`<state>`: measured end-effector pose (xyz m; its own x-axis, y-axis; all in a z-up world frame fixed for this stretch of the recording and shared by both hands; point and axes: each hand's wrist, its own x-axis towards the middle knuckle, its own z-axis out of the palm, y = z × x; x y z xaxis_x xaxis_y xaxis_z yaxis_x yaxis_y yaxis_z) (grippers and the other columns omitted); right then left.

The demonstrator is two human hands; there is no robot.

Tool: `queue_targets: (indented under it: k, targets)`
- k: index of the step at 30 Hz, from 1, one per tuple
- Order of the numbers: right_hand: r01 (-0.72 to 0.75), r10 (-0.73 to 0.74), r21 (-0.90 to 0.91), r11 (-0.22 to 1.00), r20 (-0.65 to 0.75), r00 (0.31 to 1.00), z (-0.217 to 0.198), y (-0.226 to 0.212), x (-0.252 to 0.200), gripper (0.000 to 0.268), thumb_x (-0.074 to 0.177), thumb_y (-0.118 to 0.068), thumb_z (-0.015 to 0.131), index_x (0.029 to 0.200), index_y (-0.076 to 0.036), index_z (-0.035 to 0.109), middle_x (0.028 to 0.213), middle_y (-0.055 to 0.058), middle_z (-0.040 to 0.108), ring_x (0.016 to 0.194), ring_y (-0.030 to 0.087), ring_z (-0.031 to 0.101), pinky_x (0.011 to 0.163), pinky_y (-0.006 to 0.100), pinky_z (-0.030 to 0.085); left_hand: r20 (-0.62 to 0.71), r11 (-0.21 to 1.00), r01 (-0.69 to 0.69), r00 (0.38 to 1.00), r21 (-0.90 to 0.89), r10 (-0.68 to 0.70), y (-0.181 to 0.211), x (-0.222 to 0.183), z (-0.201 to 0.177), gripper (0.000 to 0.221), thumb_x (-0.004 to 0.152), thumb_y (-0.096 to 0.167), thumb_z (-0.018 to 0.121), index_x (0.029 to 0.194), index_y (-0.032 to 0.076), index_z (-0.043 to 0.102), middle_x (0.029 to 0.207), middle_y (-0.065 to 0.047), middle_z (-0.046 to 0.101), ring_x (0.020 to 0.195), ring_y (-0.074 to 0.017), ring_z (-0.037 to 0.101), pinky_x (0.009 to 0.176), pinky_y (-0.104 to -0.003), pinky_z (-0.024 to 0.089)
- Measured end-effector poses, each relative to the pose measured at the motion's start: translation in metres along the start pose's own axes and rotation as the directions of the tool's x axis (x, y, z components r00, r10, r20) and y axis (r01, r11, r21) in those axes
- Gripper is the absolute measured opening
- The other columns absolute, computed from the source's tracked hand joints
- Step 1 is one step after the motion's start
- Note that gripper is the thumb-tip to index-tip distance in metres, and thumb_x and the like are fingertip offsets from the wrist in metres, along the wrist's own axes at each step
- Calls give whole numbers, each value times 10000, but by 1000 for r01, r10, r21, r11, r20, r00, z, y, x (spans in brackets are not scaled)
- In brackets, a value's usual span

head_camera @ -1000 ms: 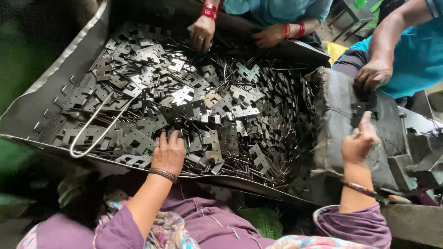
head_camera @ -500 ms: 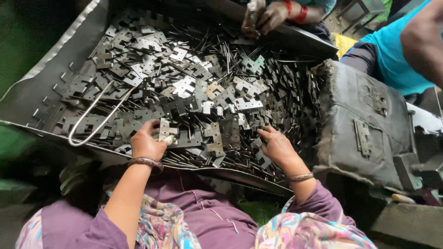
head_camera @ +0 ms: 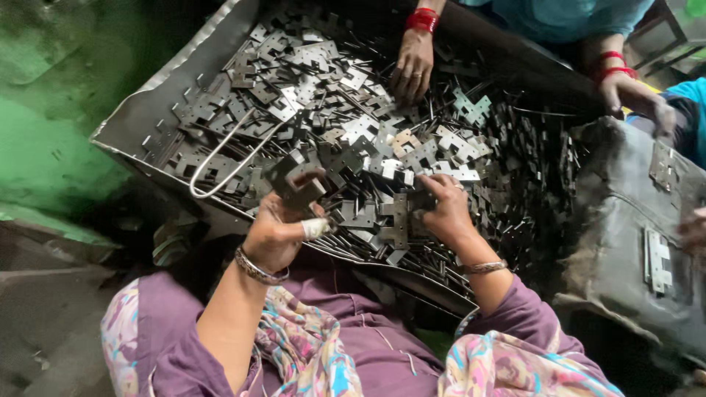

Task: The person sorts through a large bin of metal components by hand, picking up individual metal plates and pins and moving them within the container while working alongside other people.

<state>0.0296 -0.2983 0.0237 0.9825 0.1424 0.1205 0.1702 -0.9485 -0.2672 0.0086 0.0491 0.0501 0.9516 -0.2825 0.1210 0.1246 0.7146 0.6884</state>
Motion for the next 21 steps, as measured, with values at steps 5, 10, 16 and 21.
queue_targets:
  k: [5, 10, 16, 21]
  targets:
    - [-26, 124, 393, 919, -227, 966, -33, 0, -3, 594, 746, 175, 629, 1264, -107, 703, 1160, 108, 711, 968, 225, 761, 763, 301, 625, 28, 908, 235, 970, -348, -241, 13, 1, 7, 580, 843, -94, 588, 1409, 11, 523, 1205, -159, 678, 1093, -292, 718, 942, -361, 614]
    - [173, -66, 283, 944, -349, 935, -76, -30, -29, 395, 806, 134, 733, 1162, -36, 711, 1051, 114, 722, 936, 198, 728, 803, 299, 588, -68, 296, 71, 997, 952, -23, -12, 45, -8, 333, 862, 130, 743, 1193, 90, 731, 1272, -137, 649, 1030, -309, 714, 876, -452, 591]
    - [114, 18, 413, 903, -302, 953, -79, -37, -61, 385, 774, 133, 696, 1132, -4, 727, 1070, 80, 738, 963, 157, 743, 864, 266, 588, -2, -628, -87, 990, 774, -140, -109, 51, -37, 170, 934, 156, 589, 958, 108, 751, 1006, -100, 733, 975, -290, 696, 790, -431, 559]
    - [-43, 284, 813, 581, -152, 947, -46, 14, -81, 372, 806, 113, 757, 1159, -3, 728, 1066, 108, 738, 941, 169, 714, 855, 268, 584, 26, -745, -221, 964, 629, -265, -130, 59, -51, 230, 932, 193, 567, 1029, 43, 713, 948, -106, 730, 912, -255, 688, 736, -377, 547]
